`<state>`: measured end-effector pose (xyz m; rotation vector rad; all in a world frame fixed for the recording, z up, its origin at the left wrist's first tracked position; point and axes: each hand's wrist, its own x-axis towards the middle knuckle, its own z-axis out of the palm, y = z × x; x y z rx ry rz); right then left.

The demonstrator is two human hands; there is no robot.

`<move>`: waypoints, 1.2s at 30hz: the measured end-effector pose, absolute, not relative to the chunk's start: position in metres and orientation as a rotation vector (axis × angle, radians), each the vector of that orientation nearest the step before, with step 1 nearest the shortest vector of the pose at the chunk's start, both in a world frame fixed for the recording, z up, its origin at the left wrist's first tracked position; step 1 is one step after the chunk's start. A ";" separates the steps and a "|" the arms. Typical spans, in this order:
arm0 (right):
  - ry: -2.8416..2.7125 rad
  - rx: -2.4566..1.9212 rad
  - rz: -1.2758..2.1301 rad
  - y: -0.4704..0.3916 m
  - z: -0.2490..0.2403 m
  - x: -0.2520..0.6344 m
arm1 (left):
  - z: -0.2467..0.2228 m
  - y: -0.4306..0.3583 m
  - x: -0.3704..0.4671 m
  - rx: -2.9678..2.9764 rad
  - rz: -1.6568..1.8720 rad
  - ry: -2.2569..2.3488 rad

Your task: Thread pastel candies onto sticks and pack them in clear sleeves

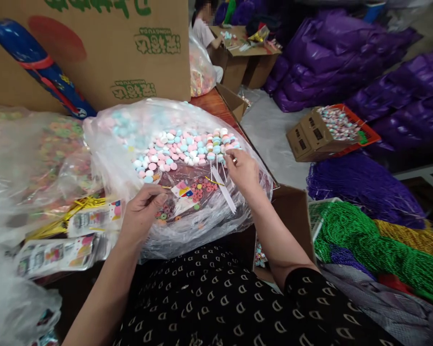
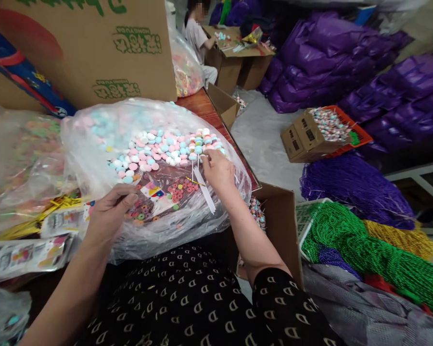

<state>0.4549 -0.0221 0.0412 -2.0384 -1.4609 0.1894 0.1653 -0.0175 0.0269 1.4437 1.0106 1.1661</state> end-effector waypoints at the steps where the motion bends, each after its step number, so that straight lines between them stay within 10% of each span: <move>1: -1.462 -2.158 0.159 -0.019 0.043 0.460 | 0.027 -0.017 0.166 1.377 1.177 0.992; 23: -1.242 -2.089 -0.132 -0.018 0.024 0.494 | 0.029 -0.013 0.150 0.762 1.295 0.833; 36: -1.321 -1.266 0.752 -0.091 0.058 0.442 | 0.023 -0.013 0.154 1.110 1.226 0.800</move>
